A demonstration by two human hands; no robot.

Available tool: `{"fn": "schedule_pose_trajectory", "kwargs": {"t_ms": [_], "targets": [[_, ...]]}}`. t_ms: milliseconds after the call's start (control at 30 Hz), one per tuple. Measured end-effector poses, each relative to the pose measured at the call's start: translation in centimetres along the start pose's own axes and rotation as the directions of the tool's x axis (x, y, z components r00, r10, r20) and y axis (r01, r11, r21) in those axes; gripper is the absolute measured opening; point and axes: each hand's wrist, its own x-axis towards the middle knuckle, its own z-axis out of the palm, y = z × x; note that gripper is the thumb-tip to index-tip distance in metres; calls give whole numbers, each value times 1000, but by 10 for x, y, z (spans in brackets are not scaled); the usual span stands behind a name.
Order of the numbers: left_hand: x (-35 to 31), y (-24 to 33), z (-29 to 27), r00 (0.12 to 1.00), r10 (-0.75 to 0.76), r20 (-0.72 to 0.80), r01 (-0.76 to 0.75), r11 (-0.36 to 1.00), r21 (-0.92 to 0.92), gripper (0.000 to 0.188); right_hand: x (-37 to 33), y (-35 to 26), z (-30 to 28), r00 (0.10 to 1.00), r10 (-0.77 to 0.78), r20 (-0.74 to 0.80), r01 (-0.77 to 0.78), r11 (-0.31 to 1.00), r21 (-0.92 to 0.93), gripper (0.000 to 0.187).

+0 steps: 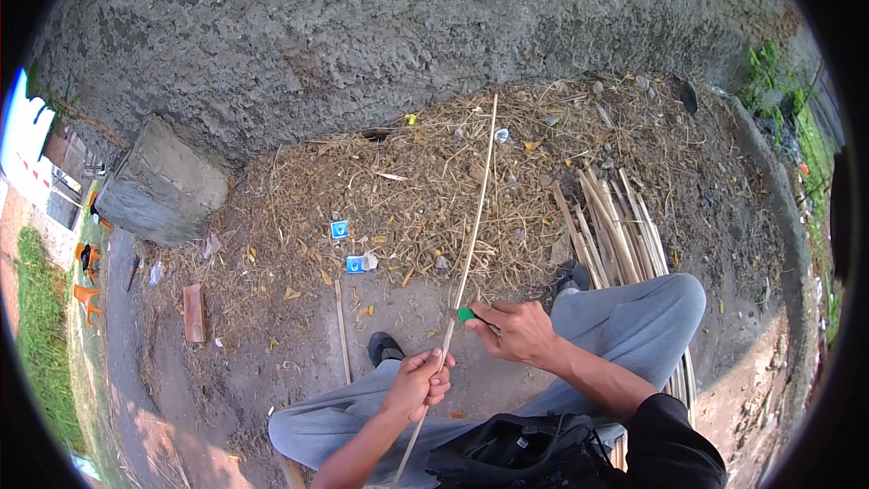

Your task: The person trims and whittles a long bamboo stick using a utility knife, peeling off thin shavings along its length and turning the stick by hand.

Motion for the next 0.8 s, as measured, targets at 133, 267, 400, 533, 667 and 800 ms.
{"fn": "schedule_pose_trajectory", "kwargs": {"t_ms": [133,267,400,533,667,800], "targets": [[-11,-7,2,999,-46,-11,46,999,25,28,9,23,-4,988,101,-117,-105,994,-26,25],[-22,-9,2,999,-50,0,50,998,38,28,13,32,-3,976,137,-170,-137,990,13,25],[-46,-12,3,997,-60,-41,62,997,44,27,16,34,3,977,119,-179,-113,993,41,26],[-74,-27,-6,991,-48,-126,58,996,70,26,15,28,7,989,83,-120,-86,996,-16,28],[-109,-27,6,957,-109,-269,154,976,154,26,22,44,7,972,182,-146,-184,983,3,27],[-148,-66,-22,957,-124,-263,172,971,169,29,26,82,-10,925,311,-218,-317,948,9,27]]}}
